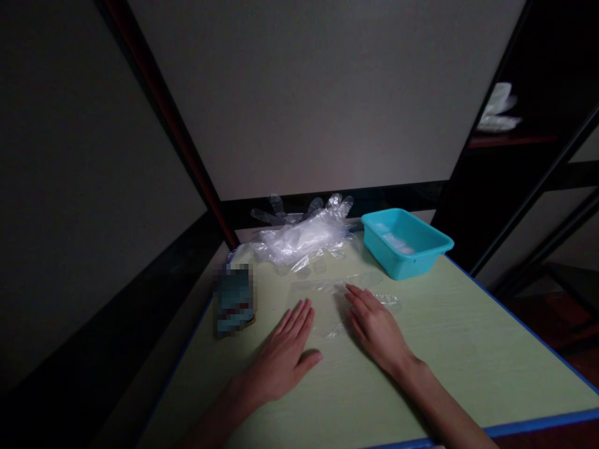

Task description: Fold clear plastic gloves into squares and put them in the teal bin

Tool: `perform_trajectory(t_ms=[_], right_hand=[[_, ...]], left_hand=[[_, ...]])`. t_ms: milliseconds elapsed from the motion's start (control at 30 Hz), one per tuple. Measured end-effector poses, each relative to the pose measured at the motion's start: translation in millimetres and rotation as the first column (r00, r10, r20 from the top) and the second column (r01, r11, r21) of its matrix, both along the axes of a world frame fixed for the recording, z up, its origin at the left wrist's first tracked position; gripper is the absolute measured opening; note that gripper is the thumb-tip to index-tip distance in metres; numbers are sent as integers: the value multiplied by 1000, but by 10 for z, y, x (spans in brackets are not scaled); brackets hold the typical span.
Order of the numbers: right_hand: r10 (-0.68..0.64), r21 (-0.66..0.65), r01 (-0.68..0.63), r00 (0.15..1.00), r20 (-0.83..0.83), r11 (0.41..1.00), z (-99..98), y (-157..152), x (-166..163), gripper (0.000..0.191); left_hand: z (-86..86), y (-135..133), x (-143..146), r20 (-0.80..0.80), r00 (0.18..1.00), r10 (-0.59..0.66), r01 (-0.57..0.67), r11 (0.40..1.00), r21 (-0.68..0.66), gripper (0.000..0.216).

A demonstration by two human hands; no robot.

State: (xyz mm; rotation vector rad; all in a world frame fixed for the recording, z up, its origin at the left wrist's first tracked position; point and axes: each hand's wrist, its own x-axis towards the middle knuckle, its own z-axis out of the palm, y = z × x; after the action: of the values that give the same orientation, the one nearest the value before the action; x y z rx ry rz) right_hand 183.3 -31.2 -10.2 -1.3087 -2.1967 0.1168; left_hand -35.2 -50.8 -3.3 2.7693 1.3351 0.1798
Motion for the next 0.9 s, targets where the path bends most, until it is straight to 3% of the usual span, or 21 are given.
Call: perform_trajectory(t_ms=[133, 233, 433, 667, 767, 900], right_hand=[[39, -61, -29, 985, 170, 998, -28, -196, -60, 58], [33, -85, -15, 975, 218, 996, -90, -339, -29, 65], [-32, -102, 57, 971, 235, 993, -156, -534, 85, 64], [-33, -122, 61, 976, 217, 991, -56, -512, 57, 58], [0, -154, 32, 979, 202, 988, 6, -422, 69, 53], [78, -203, -48, 987, 144, 978, 75, -254, 104, 43]], left_hand=[[-36, -100, -82, 9, 998, 64, -64, 998, 4, 63], [-55, -168, -95, 17, 996, 87, -87, 996, -3, 64], [-96, -275, -224, 6, 999, 42, -42, 999, 8, 68], [-49, -388, -421, -5, 997, -74, 74, 997, 12, 79], [-155, -440, -475, 36, 986, -163, 161, 986, 53, 80], [-503, -517, -429, 111, 977, -180, 181, 984, 5, 54]])
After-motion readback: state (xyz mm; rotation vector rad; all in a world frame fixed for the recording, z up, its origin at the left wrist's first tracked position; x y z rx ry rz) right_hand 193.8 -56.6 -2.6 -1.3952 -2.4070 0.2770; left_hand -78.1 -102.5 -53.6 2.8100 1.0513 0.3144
